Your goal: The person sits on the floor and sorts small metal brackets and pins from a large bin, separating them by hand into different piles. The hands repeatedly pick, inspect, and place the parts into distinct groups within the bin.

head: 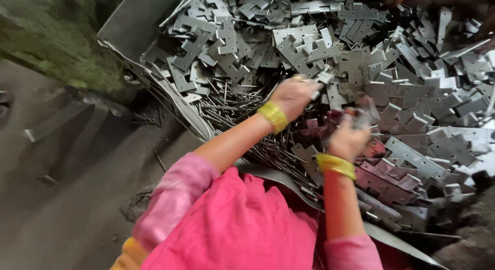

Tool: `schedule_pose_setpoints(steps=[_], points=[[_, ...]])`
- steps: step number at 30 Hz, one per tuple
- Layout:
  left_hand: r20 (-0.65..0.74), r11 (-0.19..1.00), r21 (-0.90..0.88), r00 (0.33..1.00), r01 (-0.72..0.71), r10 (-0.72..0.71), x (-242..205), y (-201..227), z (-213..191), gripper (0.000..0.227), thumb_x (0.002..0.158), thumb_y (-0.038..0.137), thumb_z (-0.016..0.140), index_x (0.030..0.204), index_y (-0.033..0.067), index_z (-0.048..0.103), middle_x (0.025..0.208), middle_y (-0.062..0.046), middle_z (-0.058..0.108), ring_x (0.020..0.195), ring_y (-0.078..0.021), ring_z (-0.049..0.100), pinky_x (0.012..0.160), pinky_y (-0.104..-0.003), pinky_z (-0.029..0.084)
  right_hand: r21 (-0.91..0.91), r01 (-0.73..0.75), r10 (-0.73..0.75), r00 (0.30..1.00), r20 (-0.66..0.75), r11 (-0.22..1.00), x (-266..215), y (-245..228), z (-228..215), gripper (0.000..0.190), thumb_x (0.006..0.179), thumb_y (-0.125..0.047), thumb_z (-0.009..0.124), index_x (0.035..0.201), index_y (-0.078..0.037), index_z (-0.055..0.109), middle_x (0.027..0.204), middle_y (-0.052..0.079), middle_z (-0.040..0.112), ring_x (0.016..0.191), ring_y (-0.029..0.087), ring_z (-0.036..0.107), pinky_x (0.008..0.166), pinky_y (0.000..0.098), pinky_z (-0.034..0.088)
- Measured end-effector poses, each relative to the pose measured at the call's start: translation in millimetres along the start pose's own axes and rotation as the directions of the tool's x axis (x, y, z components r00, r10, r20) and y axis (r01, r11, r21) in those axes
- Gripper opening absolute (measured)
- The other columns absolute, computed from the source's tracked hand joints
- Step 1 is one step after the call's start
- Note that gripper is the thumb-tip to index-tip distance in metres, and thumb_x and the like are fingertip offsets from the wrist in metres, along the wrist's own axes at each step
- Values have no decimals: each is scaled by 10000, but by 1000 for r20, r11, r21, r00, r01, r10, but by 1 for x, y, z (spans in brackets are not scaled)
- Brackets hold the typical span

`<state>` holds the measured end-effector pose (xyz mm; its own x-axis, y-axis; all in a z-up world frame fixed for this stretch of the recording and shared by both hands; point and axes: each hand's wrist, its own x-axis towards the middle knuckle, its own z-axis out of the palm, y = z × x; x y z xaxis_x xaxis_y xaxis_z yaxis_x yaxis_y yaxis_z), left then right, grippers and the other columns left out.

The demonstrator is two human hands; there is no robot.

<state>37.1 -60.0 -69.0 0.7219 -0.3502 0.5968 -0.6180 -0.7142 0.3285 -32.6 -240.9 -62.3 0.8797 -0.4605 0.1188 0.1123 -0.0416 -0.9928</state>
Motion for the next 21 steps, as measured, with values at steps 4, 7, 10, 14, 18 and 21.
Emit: schedule_pose_setpoints(steps=[4,7,10,14,18,21], points=[[414,930,170,880,-325,232,35,1,41,170,900,182,643,794,125,762,856,-55,759,969,-262,718,847,-424,540,509,-543,524,829,197,668,-16,-31,-56,242,997,-180,538,1174,-20,581,1045,170,716,918,347,723,800,526,630],[507,905,239,840,-353,193,53,7,39,93,824,162,709,843,103,778,895,-82,761,889,-254,728,820,-391,548,459,-693,589,718,371,556,-40,-39,-74,316,982,-143,493,1240,21,569,1159,247,740,1031,392,744,868,492,624],[430,972,-61,873,-226,230,53,6,3,170,707,254,825,834,143,808,828,-115,745,871,-305,712,786,-418,548,407,-694,565,720,403,594,-59,-29,-68,252,1045,-135,525,1264,-9,537,1202,223,694,1058,380,698,882,525,594],[224,923,-330,966,200,-129,38,13,-64,205,755,221,872,898,92,801,826,-94,769,767,-240,730,722,-361,568,355,-697,529,710,465,623,-57,-20,-36,340,1036,-165,550,1341,-16,533,1227,207,683,1107,363,681,962,519,578],[474,372,-610,698,700,-536,11,51,-85,220,740,230,850,884,75,787,788,-77,774,652,-166,716,611,-335,593,384,-825,533,562,632,415,-59,-23,-9,633,961,-511,470,1333,-11,581,1247,170,708,1108,337,695,958,498,566],[425,424,-563,688,710,-588,-3,67,-72,233,768,273,837,855,67,773,780,-89,772,658,-202,738,638,-342,588,490,-828,542,553,633,272,-65,-15,7,735,894,-592,493,1319,0,594,1270,168,713,1129,321,706,982,455,557]])
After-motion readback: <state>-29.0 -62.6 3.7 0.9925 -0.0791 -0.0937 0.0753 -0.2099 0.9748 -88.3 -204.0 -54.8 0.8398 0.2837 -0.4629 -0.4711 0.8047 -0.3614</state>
